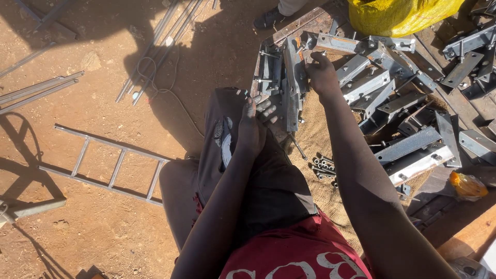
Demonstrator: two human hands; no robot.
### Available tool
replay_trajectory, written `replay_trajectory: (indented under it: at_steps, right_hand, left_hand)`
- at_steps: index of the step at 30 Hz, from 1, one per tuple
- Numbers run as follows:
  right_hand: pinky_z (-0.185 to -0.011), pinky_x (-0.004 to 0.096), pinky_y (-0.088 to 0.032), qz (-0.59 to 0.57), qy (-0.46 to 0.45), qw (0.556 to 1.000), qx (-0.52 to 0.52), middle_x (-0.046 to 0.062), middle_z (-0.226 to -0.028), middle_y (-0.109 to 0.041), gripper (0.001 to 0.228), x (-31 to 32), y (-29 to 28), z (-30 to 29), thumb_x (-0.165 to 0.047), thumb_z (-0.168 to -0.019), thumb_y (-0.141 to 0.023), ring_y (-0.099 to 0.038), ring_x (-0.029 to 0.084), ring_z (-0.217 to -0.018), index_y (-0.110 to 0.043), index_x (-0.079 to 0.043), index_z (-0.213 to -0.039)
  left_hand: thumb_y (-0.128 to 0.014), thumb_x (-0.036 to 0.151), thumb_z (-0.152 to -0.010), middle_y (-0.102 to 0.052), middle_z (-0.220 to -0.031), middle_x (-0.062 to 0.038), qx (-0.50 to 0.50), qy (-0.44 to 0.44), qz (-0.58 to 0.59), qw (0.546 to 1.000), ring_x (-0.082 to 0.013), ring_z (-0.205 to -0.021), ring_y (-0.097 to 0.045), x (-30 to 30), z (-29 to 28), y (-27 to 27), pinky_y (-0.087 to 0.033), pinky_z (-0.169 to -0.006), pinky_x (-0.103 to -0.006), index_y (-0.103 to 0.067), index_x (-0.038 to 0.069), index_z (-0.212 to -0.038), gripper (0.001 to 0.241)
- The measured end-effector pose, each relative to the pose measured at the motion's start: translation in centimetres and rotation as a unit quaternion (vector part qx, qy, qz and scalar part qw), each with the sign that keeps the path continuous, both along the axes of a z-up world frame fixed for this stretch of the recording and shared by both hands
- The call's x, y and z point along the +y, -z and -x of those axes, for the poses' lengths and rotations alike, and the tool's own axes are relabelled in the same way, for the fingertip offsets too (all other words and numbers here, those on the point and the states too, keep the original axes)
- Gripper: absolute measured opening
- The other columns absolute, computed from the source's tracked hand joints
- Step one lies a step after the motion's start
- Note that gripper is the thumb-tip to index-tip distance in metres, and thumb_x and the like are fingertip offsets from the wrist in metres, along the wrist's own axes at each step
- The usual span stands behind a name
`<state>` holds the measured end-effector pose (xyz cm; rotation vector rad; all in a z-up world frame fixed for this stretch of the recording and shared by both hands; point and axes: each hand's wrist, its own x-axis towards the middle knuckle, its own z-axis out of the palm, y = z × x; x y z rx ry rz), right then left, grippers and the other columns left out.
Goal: Assembling metal brackets by manually inserting bolts into pre-drilled holes
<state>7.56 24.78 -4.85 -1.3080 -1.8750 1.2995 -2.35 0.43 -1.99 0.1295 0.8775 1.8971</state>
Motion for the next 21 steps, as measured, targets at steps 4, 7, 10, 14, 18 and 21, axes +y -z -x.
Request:
replay_trajectory:
  at_steps: [4,7,10,14,18,21]
  right_hand:
    - [-0.101,0.056,-0.052,-0.03,-0.051,0.997,-0.046,0.029,-0.134,-0.059,0.041,1.1,0.9,0.3,-0.019,-0.108,-0.054,-0.058,0.047,-0.128,-0.057,-0.005,-0.146]
    - [-0.098,0.057,-0.051,-0.07,-0.058,0.993,-0.078,0.021,-0.125,-0.066,0.032,1.0,3.4,-0.8,-0.025,-0.107,-0.054,-0.062,0.045,-0.121,-0.069,-0.011,-0.132]
    - [-0.1,0.055,-0.048,-0.084,-0.019,0.995,-0.051,0.023,-0.122,-0.067,0.032,-2.5,-0.4,-1.8,-0.024,-0.104,-0.057,-0.062,0.045,-0.121,-0.07,-0.007,-0.128]
    - [-0.111,0.06,-0.041,-0.033,-0.005,0.999,-0.043,0.025,-0.135,-0.062,0.04,-5.2,-2.9,-2.2,-0.03,-0.112,-0.046,-0.052,0.046,-0.135,-0.064,-0.008,-0.139]
    - [-0.112,0.062,-0.04,-0.051,-0.01,0.998,-0.044,0.029,-0.135,-0.062,0.039,-5.4,-3.0,-2.0,-0.027,-0.112,-0.047,-0.051,0.05,-0.135,-0.065,-0.005,-0.138]
    - [-0.114,0.062,-0.038,-0.044,0.0,0.999,-0.031,0.028,-0.14,-0.06,0.042,-6.1,-3.5,-2.2,-0.031,-0.112,-0.047,-0.049,0.049,-0.138,-0.062,-0.004,-0.141]
  left_hand:
    - [-0.052,0.055,-0.104,-0.051,-0.134,-0.018,0.0,0.006,-0.019,1.0,-0.0378,-0.125,-0.054,0.4,0.3,2.1,-0.047,-0.104,-0.0537,-0.044,0.012,-0.141,0.058]
    - [-0.054,0.05,-0.106,-0.056,-0.132,-0.024,-0.032,-0.009,-0.032,0.999,-0.0431,-0.121,-0.059,0.2,0.1,2.4,-0.049,-0.103,-0.0571,-0.049,0.011,-0.136,0.05]
    - [-0.051,0.055,-0.105,-0.057,-0.13,-0.017,0.004,0.008,-0.016,1.0,-0.0349,-0.12,-0.06,0.2,0.4,1.7,-0.052,-0.098,-0.0497,-0.046,0.013,-0.137,0.053]
    - [-0.05,0.056,-0.105,-0.057,-0.129,-0.017,0.008,0.02,-0.013,1.0,-0.0324,-0.119,-0.059,0.3,0.6,1.7,-0.053,-0.097,-0.0476,-0.046,0.013,-0.139,0.055]
    - [-0.049,0.058,-0.104,-0.057,-0.126,-0.015,0.013,0.025,0.001,1.0,-0.0306,-0.119,-0.059,0.0,0.6,1.0,-0.052,-0.098,-0.0467,-0.047,0.013,-0.137,0.056]
    - [-0.048,0.06,-0.104,-0.056,-0.128,-0.016,0.014,0.022,-0.002,1.0,-0.0321,-0.12,-0.058,0.4,0.6,2.0,-0.052,-0.099,-0.048,-0.046,0.012,-0.14,0.059]
